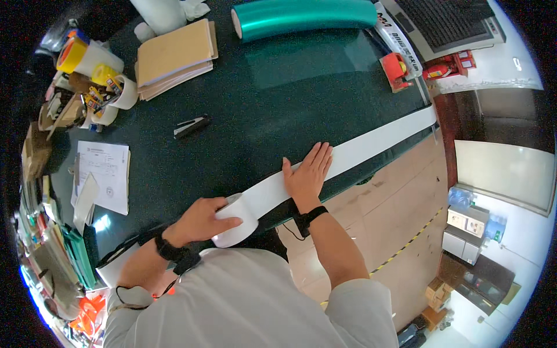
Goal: Preparing and cutting strips of white foam tape at a manual assembly station.
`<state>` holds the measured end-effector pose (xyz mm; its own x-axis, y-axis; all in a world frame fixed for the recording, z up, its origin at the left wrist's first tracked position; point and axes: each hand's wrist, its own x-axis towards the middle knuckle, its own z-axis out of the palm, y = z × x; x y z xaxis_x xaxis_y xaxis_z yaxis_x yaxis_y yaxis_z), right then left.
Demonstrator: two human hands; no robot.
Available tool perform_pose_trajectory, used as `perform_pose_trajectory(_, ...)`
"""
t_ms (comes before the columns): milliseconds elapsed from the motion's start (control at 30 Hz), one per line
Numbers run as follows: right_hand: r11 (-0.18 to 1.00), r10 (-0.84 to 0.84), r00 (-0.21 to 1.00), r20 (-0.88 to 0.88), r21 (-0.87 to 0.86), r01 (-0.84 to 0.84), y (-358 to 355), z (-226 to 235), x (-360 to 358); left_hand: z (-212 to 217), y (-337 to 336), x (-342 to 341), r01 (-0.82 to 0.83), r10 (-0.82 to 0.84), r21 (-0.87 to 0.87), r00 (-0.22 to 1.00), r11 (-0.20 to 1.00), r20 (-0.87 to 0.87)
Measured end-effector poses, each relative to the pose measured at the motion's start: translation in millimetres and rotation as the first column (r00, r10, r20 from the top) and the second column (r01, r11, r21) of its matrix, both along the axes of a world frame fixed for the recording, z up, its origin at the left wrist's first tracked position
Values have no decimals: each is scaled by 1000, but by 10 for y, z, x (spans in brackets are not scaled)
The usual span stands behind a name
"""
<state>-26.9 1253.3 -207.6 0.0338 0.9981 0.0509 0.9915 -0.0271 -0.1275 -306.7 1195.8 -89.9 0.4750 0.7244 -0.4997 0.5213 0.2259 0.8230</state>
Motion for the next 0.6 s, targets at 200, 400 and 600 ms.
perform_pose_trajectory(200, 1000, -19, 999, 32, -20, 19, -25, 2, -24, 103, -377, -718, 79, -84, -31, 963, 996, -255)
perform_pose_trajectory(400, 998, -32, 998, 61, -59, 36, -25, 24, -54, 336, -778, -1386, -108, -12, -324, 938, 940, -348)
perform_pose_trajectory(600, 995, -64, 991, 120, -66, 72, 0, 9, -48, 389, -1218, -1867, -242, 144, -237, 919, 941, -367)
